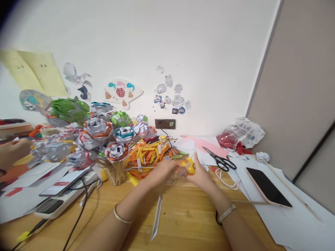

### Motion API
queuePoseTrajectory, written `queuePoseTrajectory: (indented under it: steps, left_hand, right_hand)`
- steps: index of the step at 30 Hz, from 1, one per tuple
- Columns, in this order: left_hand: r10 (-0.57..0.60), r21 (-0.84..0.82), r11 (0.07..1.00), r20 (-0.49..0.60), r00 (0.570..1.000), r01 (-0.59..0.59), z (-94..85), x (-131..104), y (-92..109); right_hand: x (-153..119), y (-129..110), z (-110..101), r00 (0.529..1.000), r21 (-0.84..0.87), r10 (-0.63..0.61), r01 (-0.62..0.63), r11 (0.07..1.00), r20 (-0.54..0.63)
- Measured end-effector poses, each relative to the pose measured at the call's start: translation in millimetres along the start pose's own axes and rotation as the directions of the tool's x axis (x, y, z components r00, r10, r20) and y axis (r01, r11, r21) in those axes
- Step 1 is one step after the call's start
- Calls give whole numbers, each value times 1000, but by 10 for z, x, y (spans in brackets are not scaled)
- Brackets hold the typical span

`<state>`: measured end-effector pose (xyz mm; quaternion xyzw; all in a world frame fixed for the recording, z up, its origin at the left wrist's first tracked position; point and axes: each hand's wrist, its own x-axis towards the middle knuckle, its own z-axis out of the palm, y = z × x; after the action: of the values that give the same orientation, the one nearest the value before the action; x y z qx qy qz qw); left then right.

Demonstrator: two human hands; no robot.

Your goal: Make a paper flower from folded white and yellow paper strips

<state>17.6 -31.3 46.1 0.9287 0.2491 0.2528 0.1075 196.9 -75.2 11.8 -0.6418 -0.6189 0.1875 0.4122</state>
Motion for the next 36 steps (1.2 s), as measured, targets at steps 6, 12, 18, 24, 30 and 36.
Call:
queuePoseTrajectory:
  steps: [6,12,18,24,30,36]
  left_hand:
    - [-21,17,1000,-40,999,22,39,27,-93]
    - [-28,-166,986,2,1000,28,-19,24,-109]
    - [-109,-381,917,45,993,118,-11,54,-93]
    - [-157,-582,785,145,977,212,20,79,-72]
    - [-274,-824,417,287,918,383,46,36,-64]
    - [-162,-912,140,364,917,386,71,-1,-148]
  right_hand:
    - [35,75,12,1000,-72,7,-8,997,-8]
    - [21,32,5,999,-26,-34,34,999,10]
    - [7,-5,-22,998,-100,-48,45,994,-30]
    - [-29,-83,-71,995,-152,-71,60,986,-71]
    - [-47,-126,-85,991,-166,-84,66,984,-101]
    - [-31,-75,-53,987,-103,-111,99,990,-119]
